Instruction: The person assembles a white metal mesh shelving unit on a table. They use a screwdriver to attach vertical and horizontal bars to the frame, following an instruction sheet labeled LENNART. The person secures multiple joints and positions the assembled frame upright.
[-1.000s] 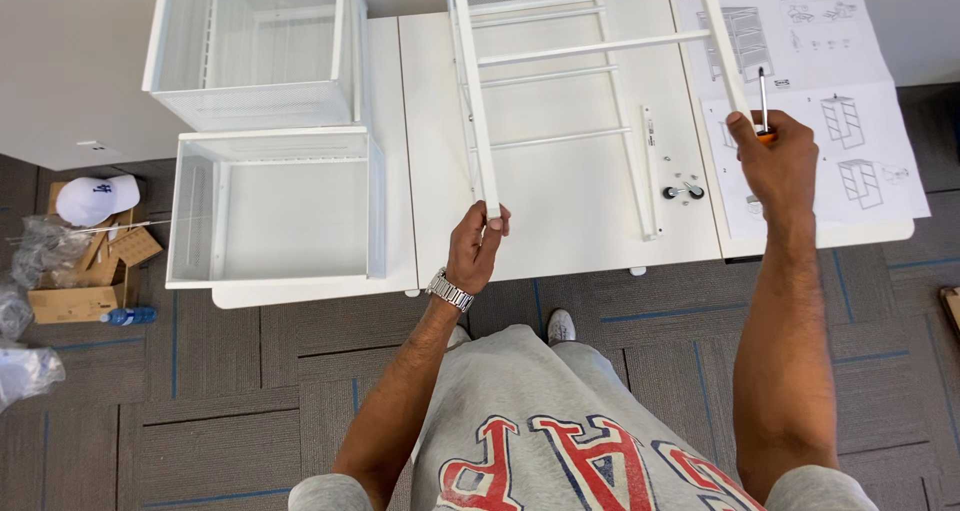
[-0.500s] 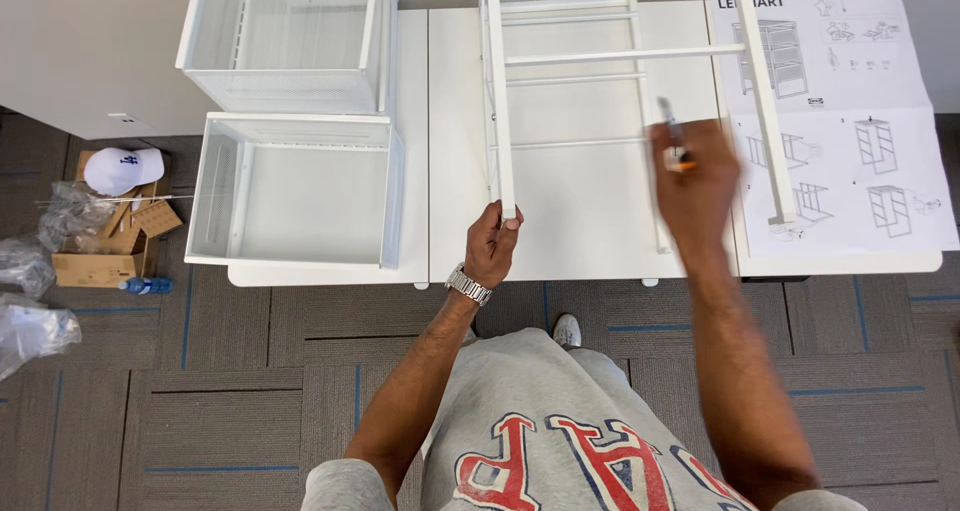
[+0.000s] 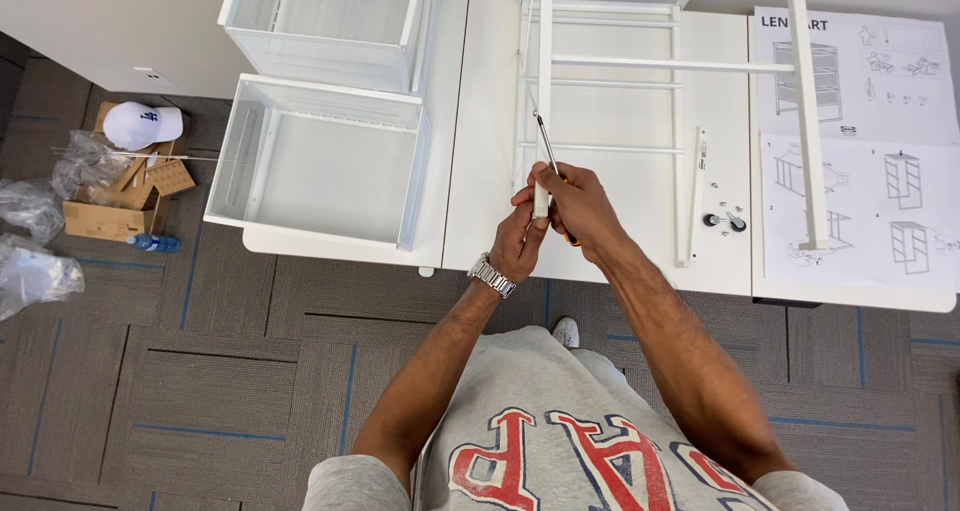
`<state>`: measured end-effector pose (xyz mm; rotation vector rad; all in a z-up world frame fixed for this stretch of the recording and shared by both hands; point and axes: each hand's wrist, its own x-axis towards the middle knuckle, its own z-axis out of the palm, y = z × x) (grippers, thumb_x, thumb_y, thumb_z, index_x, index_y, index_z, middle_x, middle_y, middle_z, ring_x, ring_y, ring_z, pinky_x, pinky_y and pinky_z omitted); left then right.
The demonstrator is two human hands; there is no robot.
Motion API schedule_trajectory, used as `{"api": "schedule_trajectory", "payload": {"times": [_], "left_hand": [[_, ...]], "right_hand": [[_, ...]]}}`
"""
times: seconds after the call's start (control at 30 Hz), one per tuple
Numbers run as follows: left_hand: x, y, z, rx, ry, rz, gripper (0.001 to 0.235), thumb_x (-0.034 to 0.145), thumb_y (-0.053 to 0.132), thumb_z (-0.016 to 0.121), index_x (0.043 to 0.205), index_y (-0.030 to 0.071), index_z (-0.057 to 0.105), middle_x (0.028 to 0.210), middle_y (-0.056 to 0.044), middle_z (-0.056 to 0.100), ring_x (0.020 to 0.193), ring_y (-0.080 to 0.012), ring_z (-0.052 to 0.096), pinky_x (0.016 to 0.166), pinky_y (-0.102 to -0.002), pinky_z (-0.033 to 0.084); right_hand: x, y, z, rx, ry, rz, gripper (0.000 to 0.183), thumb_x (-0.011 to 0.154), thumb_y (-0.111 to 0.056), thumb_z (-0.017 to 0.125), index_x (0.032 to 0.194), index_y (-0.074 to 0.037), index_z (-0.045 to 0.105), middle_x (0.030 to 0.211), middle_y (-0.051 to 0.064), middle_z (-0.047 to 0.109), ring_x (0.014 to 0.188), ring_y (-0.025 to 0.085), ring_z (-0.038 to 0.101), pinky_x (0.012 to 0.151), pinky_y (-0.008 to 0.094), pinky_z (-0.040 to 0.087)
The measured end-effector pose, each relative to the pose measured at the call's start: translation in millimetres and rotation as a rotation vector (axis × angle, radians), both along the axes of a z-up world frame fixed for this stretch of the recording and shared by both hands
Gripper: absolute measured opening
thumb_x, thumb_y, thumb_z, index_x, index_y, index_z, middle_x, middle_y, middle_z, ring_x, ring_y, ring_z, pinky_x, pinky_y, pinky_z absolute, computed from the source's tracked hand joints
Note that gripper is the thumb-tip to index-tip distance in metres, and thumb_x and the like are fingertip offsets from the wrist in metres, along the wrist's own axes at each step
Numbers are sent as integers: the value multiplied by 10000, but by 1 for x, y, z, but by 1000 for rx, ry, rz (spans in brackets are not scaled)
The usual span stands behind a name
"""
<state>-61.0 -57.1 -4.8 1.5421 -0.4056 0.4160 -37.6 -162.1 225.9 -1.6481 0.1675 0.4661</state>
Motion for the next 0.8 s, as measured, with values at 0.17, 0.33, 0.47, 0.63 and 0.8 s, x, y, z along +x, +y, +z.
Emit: {"api": "schedule_trajectory", "payload": {"times": [0.17,0.33,0.47,0.63,0.8], "left_hand": [[2,-4,-6,71,-63,43,279,1209,241,462,1191,25,638,923,-194,638,808,-372,675,761,-484,562],[5,-4,-16,67,-70,60,278,1193,259,497,1189,28,651,913,-173,656,804,-349,690,770,-456,575],[12,5,-16,56,-51,43,265,1155,281,615,1253,42,677,958,-145,731,853,-289,745,839,-427,602],[1,5,4,80,-36,58,428,1153,368,592,1387,11,631,1131,-154,704,1064,-315,708,1006,-483,546],[29,19,-62,-95,380,316,580,1215,583,366,1400,164,722,1395,-58,672,1385,-237,549,1276,-398,231]], "right_hand": [[2,1,-17,27,3,-49,308,1112,-305,610,981,-49,722,815,113,765,450,76,539,392,197,431],[1,2,-13,26,0,-44,305,1109,-305,610,971,-51,709,820,108,767,457,71,536,398,197,435],[11,5,-13,-35,-67,-19,341,1101,-368,626,932,-86,717,802,85,743,431,93,579,393,219,445],[30,-1,18,-86,-180,-47,391,1087,-387,681,831,-92,684,692,95,680,368,87,437,329,222,351],[19,-4,54,-71,-190,-57,356,1017,-294,756,754,-73,663,579,65,572,364,88,400,325,232,316]]}}
